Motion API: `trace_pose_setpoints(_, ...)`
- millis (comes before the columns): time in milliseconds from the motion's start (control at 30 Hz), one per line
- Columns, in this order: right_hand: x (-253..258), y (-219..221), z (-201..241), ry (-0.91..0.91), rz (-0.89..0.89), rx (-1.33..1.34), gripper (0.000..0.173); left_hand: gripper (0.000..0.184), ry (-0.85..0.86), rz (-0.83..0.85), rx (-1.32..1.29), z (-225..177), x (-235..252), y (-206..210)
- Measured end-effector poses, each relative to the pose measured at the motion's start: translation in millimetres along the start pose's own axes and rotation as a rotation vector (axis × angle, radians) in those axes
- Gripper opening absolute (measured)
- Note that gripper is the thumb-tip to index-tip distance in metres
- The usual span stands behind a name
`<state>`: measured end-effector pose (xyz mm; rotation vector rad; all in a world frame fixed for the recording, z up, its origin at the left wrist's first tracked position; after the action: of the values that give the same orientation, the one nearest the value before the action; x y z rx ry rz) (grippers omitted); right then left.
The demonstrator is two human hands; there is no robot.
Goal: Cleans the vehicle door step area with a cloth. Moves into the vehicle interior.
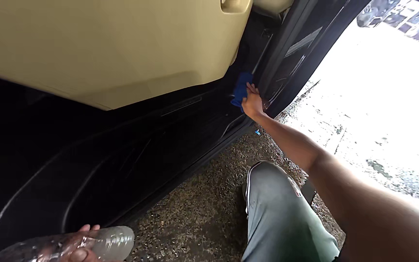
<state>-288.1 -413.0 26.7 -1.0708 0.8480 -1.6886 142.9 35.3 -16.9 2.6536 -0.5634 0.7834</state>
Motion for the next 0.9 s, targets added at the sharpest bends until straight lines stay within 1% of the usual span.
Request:
trace_pose_setpoints(67,-20.4,-12.3,-6.4,0.311,0.006,0.336,0.036,0.053,0.034,-0.018,-0.013,0.4,0.9,-1.0)
trace_pose_setpoints(100,-24.0,-4.0,-6.7,0.451,0.024,0.466,0.043,0.053,0.044,-0.027,-0.004,0.4,0.3,-2.9)
trace_pose_setpoints(133,-28.6,10.2,-3.0,0.546,0.041,0.55,0.049,0.053,0.041,-0.027,0.005,0.1,-1.6,-4.2)
trace_pose_setpoints(167,-32.3,28.4,7.8,0.589,0.062,0.595,0.052,0.054,0.032,-0.027,0.012,-0.8,-3.4,-4.0)
trace_pose_setpoints(200,-36.1,46.4,28.8,0.585,0.091,0.619,0.053,0.054,0.022,-0.031,0.014,-2.8,-4.1,-2.7)
trace_pose_setpoints(267,-61.4,72.5,91.7,0.525,0.2,0.7,0.059,0.053,0.022,-0.031,0.017,-5.0,-3.2,-3.2)
trace_pose_setpoints(333,-109.7,86.2,148.3,0.486,0.374,0.914,0.057,0.053,0.031,-0.016,0.02,-4.3,-3.2,-3.3)
trace_pose_setpoints(400,-138.3,83.6,176.8,0.511,0.538,1.196,0.053,0.053,0.055,-0.026,0.022,-8.6,-3.1,-0.8)
trace_pose_setpoints(433,-138.6,77.0,177.1,0.559,0.52,1.265,0.055,0.053,0.068,-0.043,0.023,-14.1,-2.8,-2.6)
trace_pose_setpoints(467,-128.6,72.3,170.6,0.602,0.44,1.289,0.058,0.053,0.082,-0.064,0.025,-18.3,-2.1,-7.0)
trace_pose_setpoints(533,-96.0,73.7,153.2,0.668,0.24,1.214,0.064,0.056,0.095,-0.12,0.016,-23.1,0.0,-17.2)
trace_pose_setpoints(567,-86.3,78.5,153.5,0.665,0.184,1.146,0.066,0.058,0.092,-0.139,0.014,-24.4,0.6,-21.0)
trace_pose_setpoints(600,-90.9,81.7,163.4,0.619,0.138,1.059,0.067,0.06,0.088,-0.15,0.009,-25.1,0.7,-23.8)
trace_pose_setpoints(633,-110.2,82.8,183.9,0.515,0.136,0.948,0.069,0.06,0.086,-0.157,0.009,-25.7,0.6,-25.3)
trace_pose_setpoints(667,-144.5,81.9,213.2,0.367,0.192,0.827,0.068,0.059,0.088,-0.162,0.009,-26.0,0.4,-25.6)
trace_pose_setpoints(700,-190.9,82.6,244.5,0.213,0.301,0.736,0.071,0.058,0.094,-0.169,0.011,-26.4,1.1,-25.3)
trace_pose_setpoints(733,-244.3,83.8,274.7,0.021,0.408,0.684,0.071,0.058,0.096,-0.168,0.017,-26.6,2.0,-24.7)
trace_pose_setpoints(767,-297.5,83.8,304.3,-0.23,0.512,0.654,0.069,0.057,0.1,-0.165,0.027,-26.5,3.2,-24.1)
trace_pose_setpoints(800,-342.8,87.7,332.0,-0.512,0.6,0.574,0.062,0.056,0.105,-0.162,0.039,-26.5,4.4,-23.6)
trace_pose_setpoints(833,-377.7,95.2,353.4,-0.767,0.646,0.419,0.06,0.055,0.109,-0.158,0.051,-26.7,5.5,-23.7)
trace_pose_setpoints(867,-399.0,103.2,363.6,-0.946,0.667,0.274,0.06,0.055,0.107,-0.149,0.053,-26.6,6.4,-24.2)
trace_pose_setpoints(900,-404.4,108.1,361.9,-1.046,0.684,0.196,0.059,0.055,0.096,-0.137,0.041,-24.9,7.2,-25.7)
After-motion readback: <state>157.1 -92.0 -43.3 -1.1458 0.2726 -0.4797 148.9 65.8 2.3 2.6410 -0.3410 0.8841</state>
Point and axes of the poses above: each hand's wrist, its own x-axis towards the middle knuckle, its own y-axis out of the palm, z = x × y, the point moved 7 cm from there along x, towards the middle knuckle, and after that the axes turned 11 degrees about y, right-handed, at the moved point
